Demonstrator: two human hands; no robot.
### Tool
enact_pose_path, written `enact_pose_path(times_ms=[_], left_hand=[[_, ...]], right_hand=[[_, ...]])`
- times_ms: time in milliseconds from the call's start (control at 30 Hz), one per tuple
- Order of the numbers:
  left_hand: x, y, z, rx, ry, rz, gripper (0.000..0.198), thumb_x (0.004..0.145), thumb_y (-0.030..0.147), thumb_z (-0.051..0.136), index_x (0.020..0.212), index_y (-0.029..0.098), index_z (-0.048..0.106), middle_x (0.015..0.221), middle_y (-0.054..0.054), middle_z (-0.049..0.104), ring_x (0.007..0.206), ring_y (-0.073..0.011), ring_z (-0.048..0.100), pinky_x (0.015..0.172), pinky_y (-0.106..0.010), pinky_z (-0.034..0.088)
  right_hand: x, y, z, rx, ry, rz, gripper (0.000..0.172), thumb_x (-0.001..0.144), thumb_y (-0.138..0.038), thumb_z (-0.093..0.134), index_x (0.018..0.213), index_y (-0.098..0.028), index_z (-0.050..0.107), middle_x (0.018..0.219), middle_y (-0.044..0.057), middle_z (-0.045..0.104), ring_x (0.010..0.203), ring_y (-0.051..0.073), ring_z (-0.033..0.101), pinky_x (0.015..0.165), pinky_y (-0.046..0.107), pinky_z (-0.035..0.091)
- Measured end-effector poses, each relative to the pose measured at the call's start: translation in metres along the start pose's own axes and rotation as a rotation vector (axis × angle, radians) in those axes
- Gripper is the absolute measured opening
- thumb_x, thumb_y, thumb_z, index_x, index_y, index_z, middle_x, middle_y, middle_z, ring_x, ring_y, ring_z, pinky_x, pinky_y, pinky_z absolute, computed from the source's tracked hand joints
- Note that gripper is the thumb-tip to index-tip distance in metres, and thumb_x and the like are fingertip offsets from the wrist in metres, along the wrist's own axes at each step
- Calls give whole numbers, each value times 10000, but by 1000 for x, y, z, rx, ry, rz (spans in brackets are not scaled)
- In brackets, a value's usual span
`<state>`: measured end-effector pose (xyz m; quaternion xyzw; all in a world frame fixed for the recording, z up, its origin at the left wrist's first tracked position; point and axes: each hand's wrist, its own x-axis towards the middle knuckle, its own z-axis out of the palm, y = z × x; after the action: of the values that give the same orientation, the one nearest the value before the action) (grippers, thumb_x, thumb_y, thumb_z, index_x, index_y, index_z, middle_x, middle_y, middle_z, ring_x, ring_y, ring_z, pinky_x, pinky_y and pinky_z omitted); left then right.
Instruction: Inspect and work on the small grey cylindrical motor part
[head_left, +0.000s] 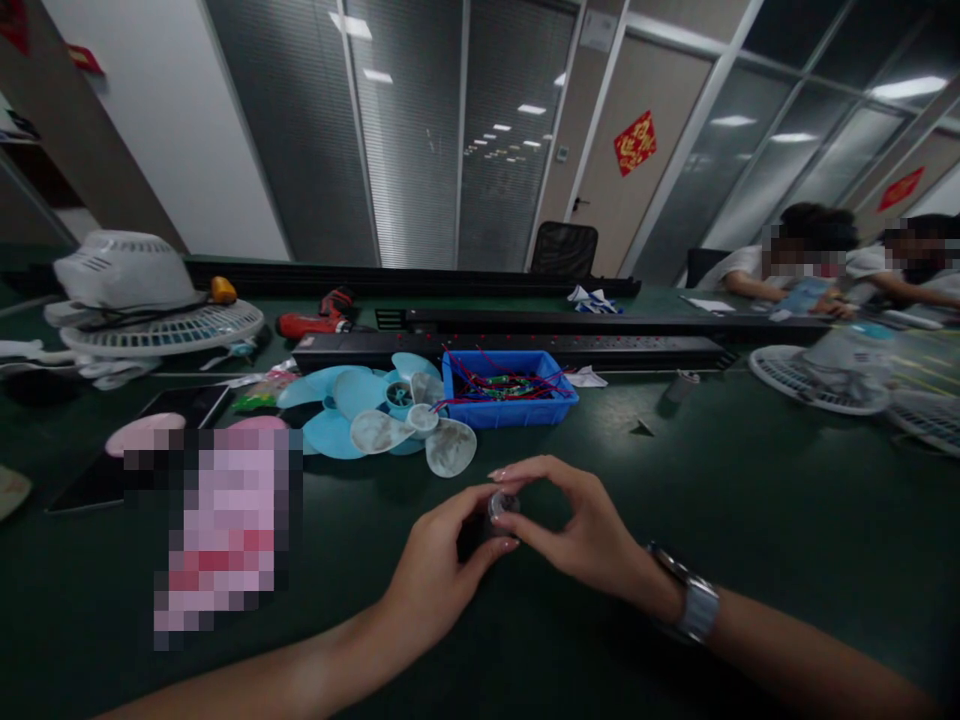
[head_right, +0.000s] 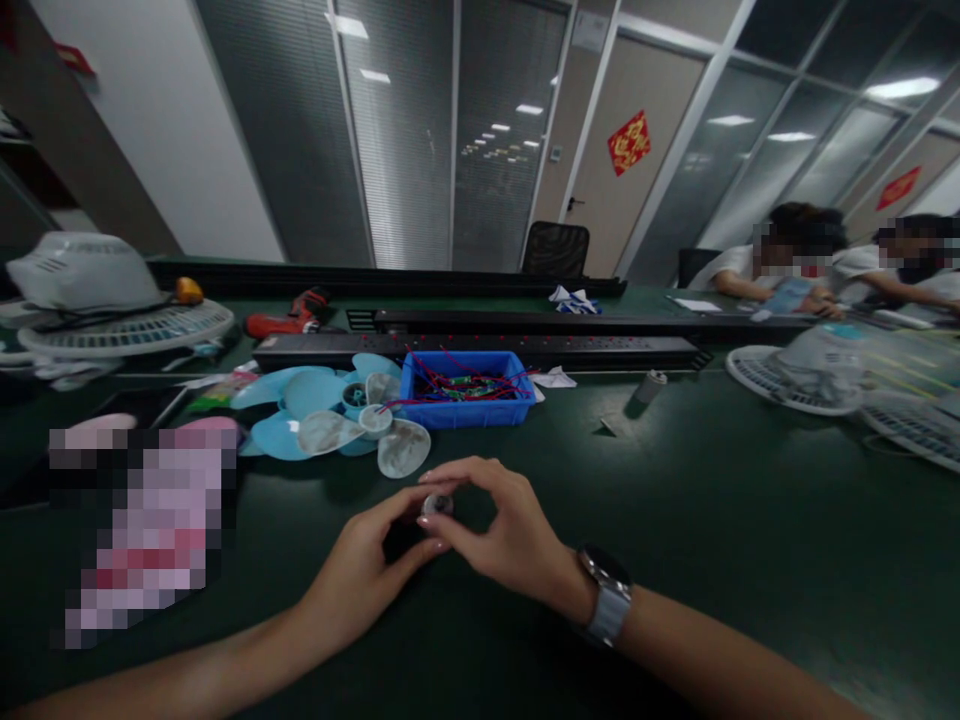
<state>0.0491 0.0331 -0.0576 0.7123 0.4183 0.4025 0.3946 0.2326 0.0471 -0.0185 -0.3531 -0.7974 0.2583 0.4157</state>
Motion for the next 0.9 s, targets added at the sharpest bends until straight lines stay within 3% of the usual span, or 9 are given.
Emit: enact_pose_path(times_ms=[167, 233, 367, 433, 567, 733, 900], left_hand=[[1, 0, 0, 20, 6, -14, 337, 817, 113, 641, 1141, 205, 624, 1100, -51, 707, 984, -222, 668, 878, -349, 522], [1, 1, 0, 10, -5, -6, 332, 824, 125, 645, 1145, 210, 626, 1118, -54, 704, 1003, -222, 663, 899, -351, 517], [0, 2, 0, -25, -16, -29, 359, 827, 168, 672, 1177, 227, 618, 1155, -49, 696, 1042, -224, 654, 928, -357, 516], [0, 3, 0, -23, -12, -50, 362, 817, 175, 684, 1169, 228, 622, 1146, -47, 700, 1037, -229, 656, 931, -367, 518], [-1, 3, 0, -18, -4, -33, 369, 821, 173, 676, 1181, 234, 619, 1158, -47, 696, 1046, -230, 654, 938, -376, 517], [0, 2, 0, -2, -5, -11, 351, 827, 178, 664, 1171, 232, 620, 1138, -55, 703, 1018, -236, 664, 903, -373, 532], [1, 2, -1, 42, -20, -24, 360, 828, 204, 668, 1181, 242, 613, 1150, -48, 699, 1045, -243, 658, 912, -382, 530]], right_hand=[[-9, 7, 5, 54, 6, -55, 433, 772, -160, 762, 1175, -253, 634, 1172, 53, 681, 1129, 231, 614, 985, 421, 494], [-11, 10, 7, 75, 47, -59, 369, 781, -156, 750, 1125, -247, 654, 1140, 56, 687, 1117, 233, 619, 983, 426, 492], [-14, 15, 6, 92, 184, 26, 79, 827, -173, 691, 895, -212, 676, 1020, 62, 683, 990, 220, 660, 892, 394, 523], [-14, 15, 6, 97, 229, 62, 88, 839, -182, 673, 920, -213, 656, 971, 57, 683, 944, 211, 667, 861, 379, 524], [-12, 14, 8, 105, 165, 48, 298, 810, -183, 721, 1089, -237, 631, 1026, 44, 698, 1012, 210, 651, 909, 379, 508], [-3, 10, 11, 85, 129, 42, 102, 811, -180, 739, 900, -232, 737, 941, 31, 719, 946, 193, 667, 861, 355, 532], [-4, 13, -11, 82, 126, 60, 101, 813, -262, 761, 910, -236, 759, 978, 44, 720, 959, 198, 675, 855, 351, 550]])
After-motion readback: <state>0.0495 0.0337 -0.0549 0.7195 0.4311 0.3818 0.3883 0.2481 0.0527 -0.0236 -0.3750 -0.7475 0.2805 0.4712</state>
